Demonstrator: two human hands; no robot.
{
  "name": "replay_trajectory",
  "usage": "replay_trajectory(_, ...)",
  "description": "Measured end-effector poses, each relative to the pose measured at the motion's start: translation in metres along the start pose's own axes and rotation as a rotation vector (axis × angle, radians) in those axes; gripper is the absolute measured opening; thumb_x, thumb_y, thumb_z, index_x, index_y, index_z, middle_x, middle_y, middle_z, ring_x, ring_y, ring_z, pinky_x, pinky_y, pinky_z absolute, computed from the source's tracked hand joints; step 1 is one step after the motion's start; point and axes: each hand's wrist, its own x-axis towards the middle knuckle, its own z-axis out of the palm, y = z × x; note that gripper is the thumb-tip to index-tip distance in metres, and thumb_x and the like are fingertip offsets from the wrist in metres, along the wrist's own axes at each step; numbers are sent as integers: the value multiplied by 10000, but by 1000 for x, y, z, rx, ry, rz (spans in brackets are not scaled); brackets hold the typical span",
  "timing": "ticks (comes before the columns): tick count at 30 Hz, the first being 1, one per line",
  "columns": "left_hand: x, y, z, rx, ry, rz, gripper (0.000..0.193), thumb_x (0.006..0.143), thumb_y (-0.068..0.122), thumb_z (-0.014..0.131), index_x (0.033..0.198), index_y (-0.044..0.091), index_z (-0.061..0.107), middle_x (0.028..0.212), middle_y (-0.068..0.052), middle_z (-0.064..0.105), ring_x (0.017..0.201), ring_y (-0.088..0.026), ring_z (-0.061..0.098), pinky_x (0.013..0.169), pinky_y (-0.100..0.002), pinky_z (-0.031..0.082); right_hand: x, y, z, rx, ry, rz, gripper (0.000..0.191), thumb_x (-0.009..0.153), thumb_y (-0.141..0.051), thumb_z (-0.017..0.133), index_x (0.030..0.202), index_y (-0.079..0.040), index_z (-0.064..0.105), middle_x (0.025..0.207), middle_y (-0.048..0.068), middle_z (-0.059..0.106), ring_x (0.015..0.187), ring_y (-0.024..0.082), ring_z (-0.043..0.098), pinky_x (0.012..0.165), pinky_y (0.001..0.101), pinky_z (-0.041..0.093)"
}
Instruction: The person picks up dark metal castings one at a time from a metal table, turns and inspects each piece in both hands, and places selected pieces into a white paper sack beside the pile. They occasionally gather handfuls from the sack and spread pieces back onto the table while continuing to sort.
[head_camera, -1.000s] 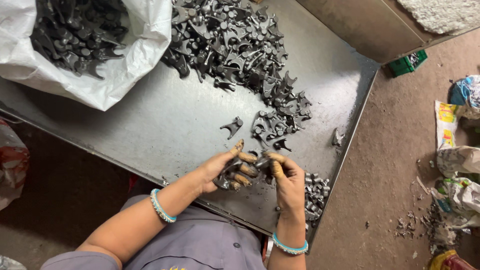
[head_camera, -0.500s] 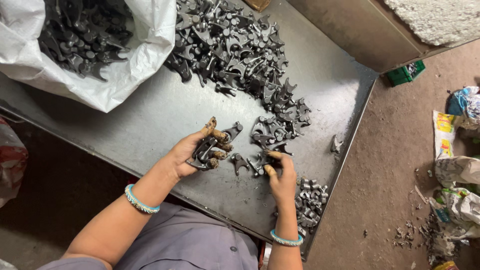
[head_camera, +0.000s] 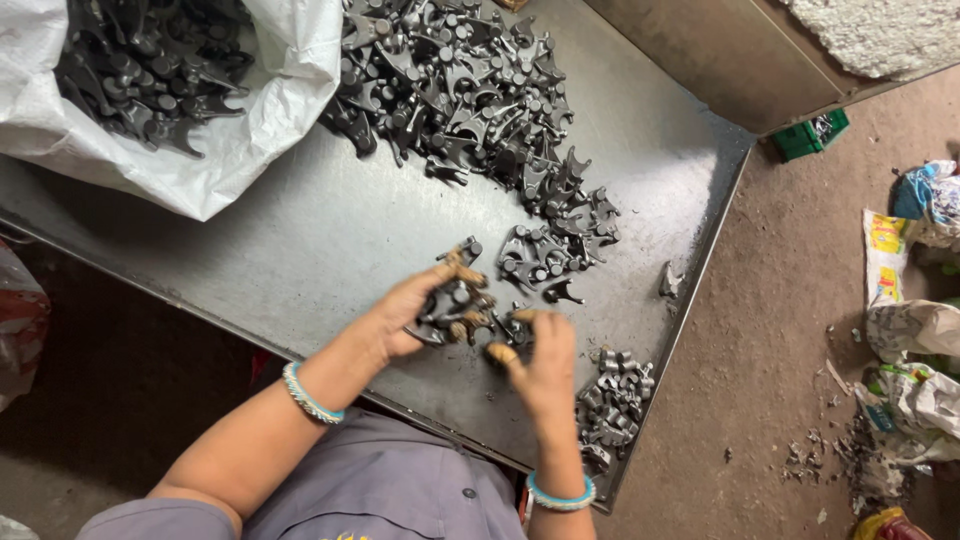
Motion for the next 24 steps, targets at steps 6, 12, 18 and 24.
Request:
replay_trajectory(6, -6, 22, -3, 43, 23, 92, 395, 1048, 431, 548, 1142, 73, 683, 1038, -157, 741, 802, -266, 757, 562, -371, 620, -12, 42, 17, 698, 100, 474, 233, 900, -125, 771, 1084, -15, 680, 969, 61, 721, 834, 192, 679, 761, 340, 567)
replay_trajectory(12, -5, 0, 20, 177, -3, 47, 466, 1037, 442, 539, 1250, 53, 682, 1062, -181, 747, 811, -282, 763, 551, -353, 599, -7, 58, 3, 1494, 90, 906, 165, 988, -166, 624, 1069, -30, 669, 889, 41, 714, 736, 145, 666, 614, 281, 545)
replay_trajectory(18, -3, -19, 8, -4, -126, -99, 488, 1020, 469, 551, 1272, 68, 669, 1076, -146, 722, 859, -278, 749, 580, -360, 611, 9, 13, 25, 936, 106, 452, 149, 1089, -122, 690, 1099, 26, 699, 910, 35, 658, 758, 89, 535, 626, 250, 425)
replay_trajectory(24, -17, 87, 6, -326, 132, 167, 306, 1002, 386, 604, 1150, 132, 692, 1081, -107, 734, 873, -226, 721, 589, -337, 592, 23, -22, 26, 368, -61, 329, 394, 762, -187, 850, 1083, -47, 668, 991, 83, 700, 874, 211, 668, 743, 332, 545)
